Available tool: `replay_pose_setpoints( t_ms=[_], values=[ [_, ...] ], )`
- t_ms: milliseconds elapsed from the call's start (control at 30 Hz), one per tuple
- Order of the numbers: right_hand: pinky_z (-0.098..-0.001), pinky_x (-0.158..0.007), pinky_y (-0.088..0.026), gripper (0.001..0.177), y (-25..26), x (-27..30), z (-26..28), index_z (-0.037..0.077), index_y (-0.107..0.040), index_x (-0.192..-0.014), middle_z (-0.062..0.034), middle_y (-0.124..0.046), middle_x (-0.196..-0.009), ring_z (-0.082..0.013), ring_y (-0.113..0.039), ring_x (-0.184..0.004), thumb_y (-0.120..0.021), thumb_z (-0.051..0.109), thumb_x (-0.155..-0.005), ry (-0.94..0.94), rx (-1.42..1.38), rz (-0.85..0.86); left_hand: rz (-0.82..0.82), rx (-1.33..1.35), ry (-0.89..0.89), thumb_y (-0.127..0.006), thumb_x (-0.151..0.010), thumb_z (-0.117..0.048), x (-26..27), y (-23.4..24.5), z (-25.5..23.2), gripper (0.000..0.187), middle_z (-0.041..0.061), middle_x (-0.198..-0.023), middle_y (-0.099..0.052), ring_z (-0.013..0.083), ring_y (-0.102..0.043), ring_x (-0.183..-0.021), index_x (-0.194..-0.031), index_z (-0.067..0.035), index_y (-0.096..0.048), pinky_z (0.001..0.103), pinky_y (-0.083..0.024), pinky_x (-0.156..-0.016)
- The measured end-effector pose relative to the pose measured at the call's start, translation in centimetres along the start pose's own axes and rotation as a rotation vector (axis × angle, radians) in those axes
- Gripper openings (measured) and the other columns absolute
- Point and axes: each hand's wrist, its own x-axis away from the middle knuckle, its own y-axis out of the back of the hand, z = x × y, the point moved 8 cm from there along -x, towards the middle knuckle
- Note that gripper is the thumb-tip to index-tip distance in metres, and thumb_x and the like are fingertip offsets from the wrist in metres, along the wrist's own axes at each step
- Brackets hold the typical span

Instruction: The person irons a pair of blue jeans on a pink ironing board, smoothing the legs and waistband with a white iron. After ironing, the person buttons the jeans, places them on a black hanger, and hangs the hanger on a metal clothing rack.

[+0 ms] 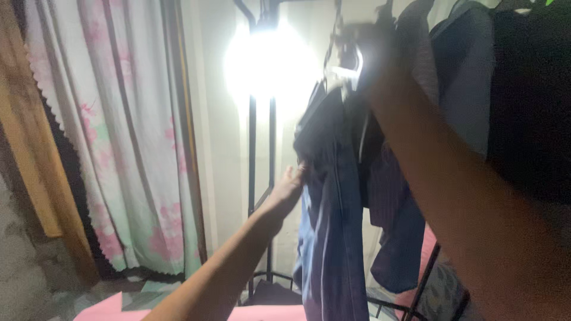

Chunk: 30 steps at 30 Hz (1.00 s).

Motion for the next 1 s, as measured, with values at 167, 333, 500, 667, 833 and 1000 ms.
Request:
replay_pose_setpoints(
  t_ms=[167, 333, 500, 667, 833, 1000],
  values=[
    [-0.0267, -0.046, -0.042, 0.025, 0.5, -3.5, -1.1, -0.009, -0.062, -0.110, -0.0060, -0.056, -0.073, -0.0108, -0.050, -0.048, -0.061, 0.012, -0.096, -0.015, 0.035, 0.004, 0.082, -0.096, 0.099, -0.040, -0.086, -0.077, 0.3, -4.1, -1.3, 0.106, 0.025, -0.159, -0.038, 0.0334, -0.043, -0.146, -0.163, -0.010, -0.011, 0.051, -0.034, -0.118],
    [-0.0271, -0.047, -0.043, 0.026, -1.4, -5.9, -2.6, -0.009, -0.062, -0.113, -0.0069, -0.057, -0.076, -0.0111, -0.051, -0.050, -0.061, 0.012, -0.096, -0.038, 0.055, 0.040, 0.063, -0.201, 0.112, -0.036, -0.088, -0.077, 0.6, -4.1, -2.3, 0.101, 0.029, -0.150, -0.050, 0.0360, -0.049, -0.142, -0.163, -0.011, -0.019, 0.049, -0.040, -0.115],
    [-0.0275, -0.049, -0.045, 0.028, -0.9, -8.1, -2.4, -0.009, -0.061, -0.115, -0.0078, -0.058, -0.079, -0.0114, -0.053, -0.051, -0.061, 0.013, -0.097, -0.036, 0.056, 0.022, 0.091, -0.127, 0.048, -0.039, -0.088, -0.078, 2.9, -3.4, -2.9, 0.097, 0.017, -0.157, -0.045, 0.0275, -0.041, -0.146, -0.157, -0.010, -0.036, 0.043, -0.033, -0.117],
    [-0.0279, -0.050, -0.046, 0.031, 5.0, -9.7, -2.7, -0.009, -0.060, -0.118, -0.0087, -0.059, -0.082, -0.0116, -0.054, -0.052, -0.061, 0.013, -0.097, -0.048, 0.059, -0.058, 0.148, 0.002, 0.128, -0.040, -0.090, -0.071, 2.8, -5.7, -1.6, 0.087, 0.013, -0.153, -0.053, 0.0299, -0.057, -0.131, -0.153, -0.012, -0.043, 0.045, -0.043, -0.109],
    [-0.0284, -0.052, -0.048, 0.033, 7.7, -12.1, -4.0, -0.009, -0.059, -0.121, -0.0096, -0.060, -0.084, -0.0119, -0.056, -0.054, -0.061, 0.014, -0.097, -0.047, 0.054, -0.095, 0.212, 0.081, 0.094, -0.044, -0.094, -0.069, 1.1, -9.3, 1.0, 0.083, 0.016, -0.143, -0.058, 0.0286, -0.063, -0.119, -0.148, -0.007, -0.049, 0.044, -0.049, -0.101],
    [-0.0288, -0.053, -0.049, 0.035, 9.2, -15.9, -3.4, -0.008, -0.059, -0.124, -0.0106, -0.061, -0.087, -0.0122, -0.057, -0.055, -0.061, 0.014, -0.098, -0.035, 0.085, -0.125, 0.189, 0.153, 0.076, -0.052, -0.092, -0.068, -0.7, -10.6, 2.8, 0.081, 0.023, -0.130, -0.064, 0.0229, -0.066, -0.100, -0.139, -0.003, -0.060, 0.038, -0.050, -0.082]
  ],
)
